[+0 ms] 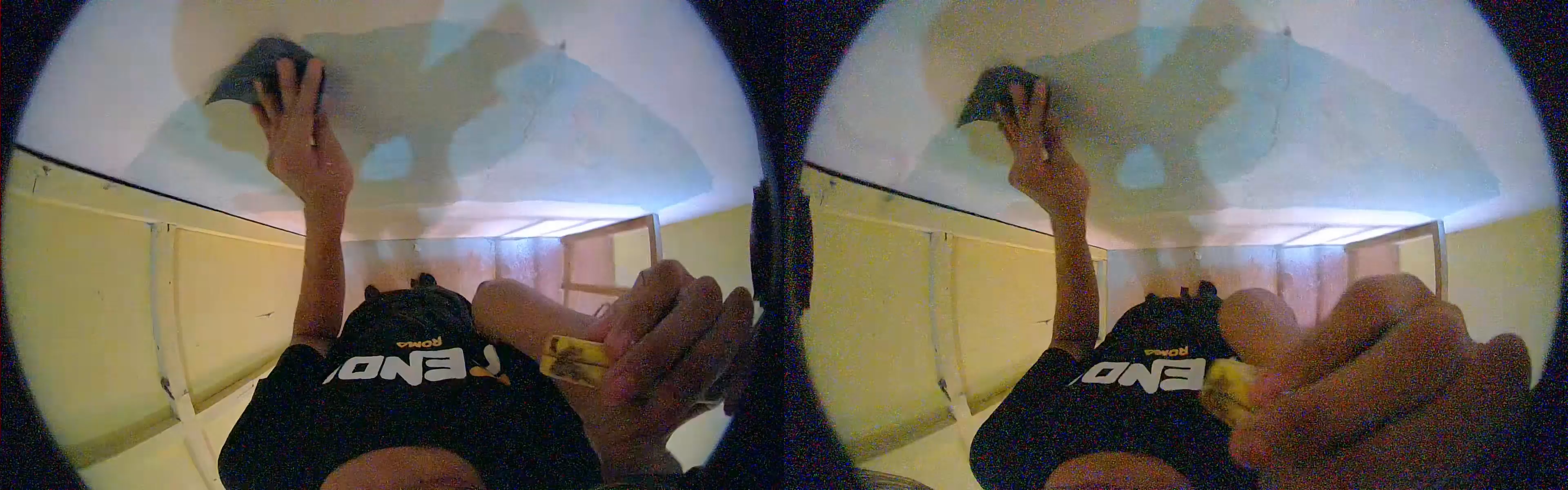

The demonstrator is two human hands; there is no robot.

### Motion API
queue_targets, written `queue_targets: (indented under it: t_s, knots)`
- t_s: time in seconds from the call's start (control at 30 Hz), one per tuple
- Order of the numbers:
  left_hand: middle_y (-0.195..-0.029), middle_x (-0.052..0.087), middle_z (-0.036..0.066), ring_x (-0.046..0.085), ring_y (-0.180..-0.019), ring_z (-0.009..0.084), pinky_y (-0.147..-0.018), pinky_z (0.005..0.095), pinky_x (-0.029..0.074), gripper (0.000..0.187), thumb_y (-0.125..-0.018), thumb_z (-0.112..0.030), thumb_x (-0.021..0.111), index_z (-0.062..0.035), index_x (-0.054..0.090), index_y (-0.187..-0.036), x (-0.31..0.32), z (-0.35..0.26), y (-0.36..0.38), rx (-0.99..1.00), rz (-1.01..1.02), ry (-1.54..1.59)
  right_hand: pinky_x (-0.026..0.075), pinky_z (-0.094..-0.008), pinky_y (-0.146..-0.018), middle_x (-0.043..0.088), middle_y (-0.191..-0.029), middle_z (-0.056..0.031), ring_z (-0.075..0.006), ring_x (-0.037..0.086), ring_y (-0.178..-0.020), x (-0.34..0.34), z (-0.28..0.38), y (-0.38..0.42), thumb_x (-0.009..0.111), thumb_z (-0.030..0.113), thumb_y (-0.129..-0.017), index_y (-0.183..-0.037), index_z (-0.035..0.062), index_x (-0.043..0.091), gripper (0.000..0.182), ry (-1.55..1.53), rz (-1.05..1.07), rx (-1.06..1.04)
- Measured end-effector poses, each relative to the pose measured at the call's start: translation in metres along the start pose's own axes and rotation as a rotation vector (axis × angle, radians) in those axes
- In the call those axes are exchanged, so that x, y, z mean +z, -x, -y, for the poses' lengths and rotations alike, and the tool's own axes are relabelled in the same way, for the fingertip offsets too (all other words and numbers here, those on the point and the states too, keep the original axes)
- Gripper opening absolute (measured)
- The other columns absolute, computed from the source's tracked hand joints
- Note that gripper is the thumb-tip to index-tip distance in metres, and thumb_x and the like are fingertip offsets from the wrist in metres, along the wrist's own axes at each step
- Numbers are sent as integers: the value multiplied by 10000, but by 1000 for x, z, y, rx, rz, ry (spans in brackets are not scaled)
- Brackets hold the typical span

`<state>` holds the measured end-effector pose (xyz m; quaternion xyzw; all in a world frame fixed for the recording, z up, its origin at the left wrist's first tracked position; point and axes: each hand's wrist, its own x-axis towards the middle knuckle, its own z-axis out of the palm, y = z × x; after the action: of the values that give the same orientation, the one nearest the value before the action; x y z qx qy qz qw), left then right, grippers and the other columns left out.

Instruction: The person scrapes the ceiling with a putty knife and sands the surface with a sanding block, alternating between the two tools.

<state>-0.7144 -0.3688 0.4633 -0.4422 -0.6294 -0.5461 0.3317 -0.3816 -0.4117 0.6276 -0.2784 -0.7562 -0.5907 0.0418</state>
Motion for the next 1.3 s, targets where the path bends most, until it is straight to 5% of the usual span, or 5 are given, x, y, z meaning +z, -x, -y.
queue_targets:
  t_s: [0.43, 0.73, 0.93, 1.17, 1.3]
  knots:
    - [-1463, 572, 124, 381, -1452, 453, -1218, 562, 216, 368, -973, -163, 593, -156, 694, -1326, 3, -5, -1, 9, -25, 53, 476, -242, -600, 558, -776, -37, -155, 556, -695, 3, 4, 2, 605, 229, -973, -984, -18, 558, 252, -106, -38, 98]
    - [-1462, 573, 123, 376, -1461, 436, -1220, 571, 207, 396, -942, -102, 605, -160, 696, -1323, 0, -6, 0, 1, 7, 46, 355, -154, -321, 489, -476, 93, -20, 439, -328, 52, 37, -17, 600, 177, -960, -657, 170, 531, 311, -2335, -1340, 352]
    - [-1479, 559, 113, 389, -1451, 444, -1224, 569, 195, 397, -953, -119, 595, -169, 686, -1337, -1, -3, 1, 16, 20, 33, 394, -178, -314, 583, -491, 76, -13, 484, -325, 41, 43, -41, 701, 104, -855, -525, 198, 508, 393, -2567, -1588, 62]
    - [-1462, 574, 126, 408, -1428, 471, -1216, 594, 200, 430, -920, -118, 583, -168, 686, -1335, -1, -1, 1, -2, 57, 1, 405, -186, -311, 623, -543, 72, -7, 532, -379, 63, 40, 6, 702, 51, -849, -733, 168, 676, 167, -2487, -1715, 244]
    - [-1450, 585, 139, 407, -1427, 476, -1213, 611, 192, 463, -900, -93, 548, -168, 687, -1335, -2, 3, 2, 23, 92, -83, 432, -176, -331, 638, -566, 68, -15, 556, -396, 66, 59, -12, 734, 138, -849, -1000, 159, 730, 152, -2807, -2021, -311]
